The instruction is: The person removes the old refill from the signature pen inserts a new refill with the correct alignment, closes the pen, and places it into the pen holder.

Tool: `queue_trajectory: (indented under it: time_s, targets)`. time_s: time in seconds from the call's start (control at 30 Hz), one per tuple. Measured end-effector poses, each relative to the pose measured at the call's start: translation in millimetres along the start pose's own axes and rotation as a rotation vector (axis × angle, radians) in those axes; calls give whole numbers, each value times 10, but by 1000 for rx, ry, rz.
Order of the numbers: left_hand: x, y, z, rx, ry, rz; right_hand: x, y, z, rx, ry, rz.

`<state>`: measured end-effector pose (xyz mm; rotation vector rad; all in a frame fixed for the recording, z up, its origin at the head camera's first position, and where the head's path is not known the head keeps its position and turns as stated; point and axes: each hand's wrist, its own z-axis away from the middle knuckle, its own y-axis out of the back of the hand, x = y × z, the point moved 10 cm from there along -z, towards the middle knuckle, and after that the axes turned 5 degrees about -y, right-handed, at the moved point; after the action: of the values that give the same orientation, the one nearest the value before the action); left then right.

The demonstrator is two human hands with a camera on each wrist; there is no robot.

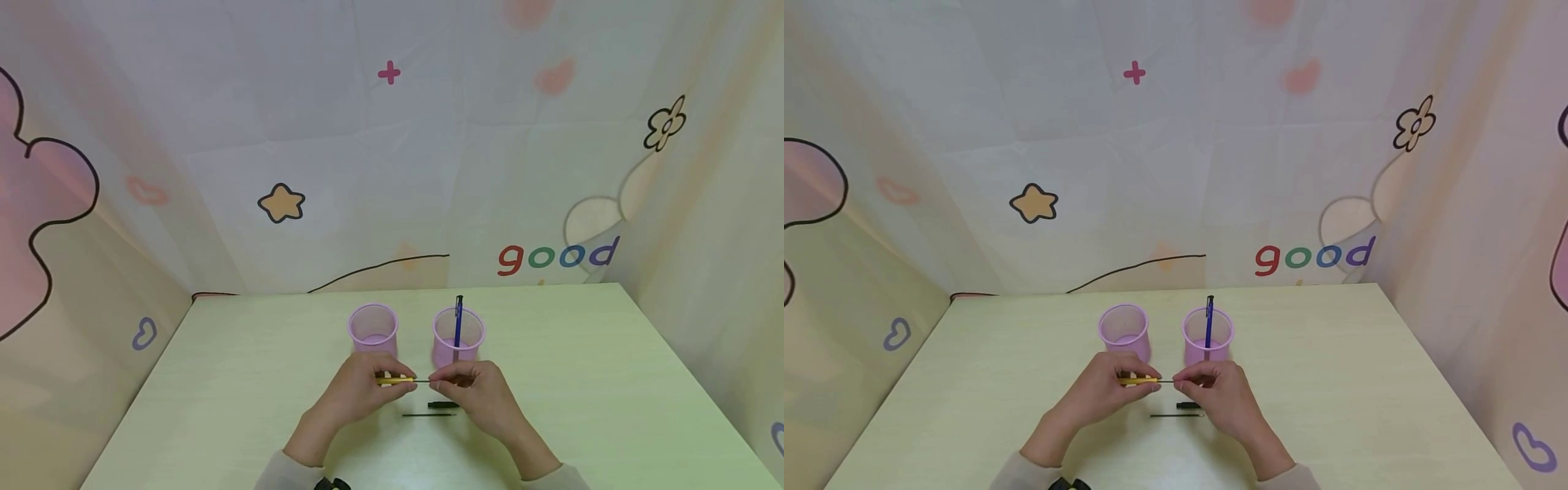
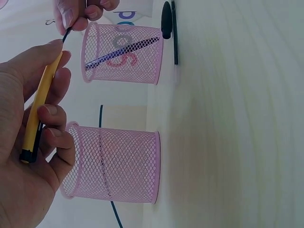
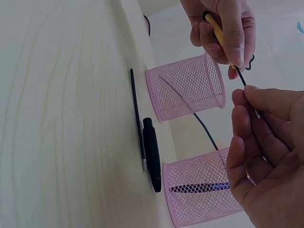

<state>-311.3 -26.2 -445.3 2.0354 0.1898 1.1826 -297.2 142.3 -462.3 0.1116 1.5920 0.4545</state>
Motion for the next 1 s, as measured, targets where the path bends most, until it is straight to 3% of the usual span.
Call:
queue_trajectory:
  time_s: [1.0]
  targets:
    - [95, 19, -6, 25, -66, -44, -25, -8, 4, 0, -10, 3]
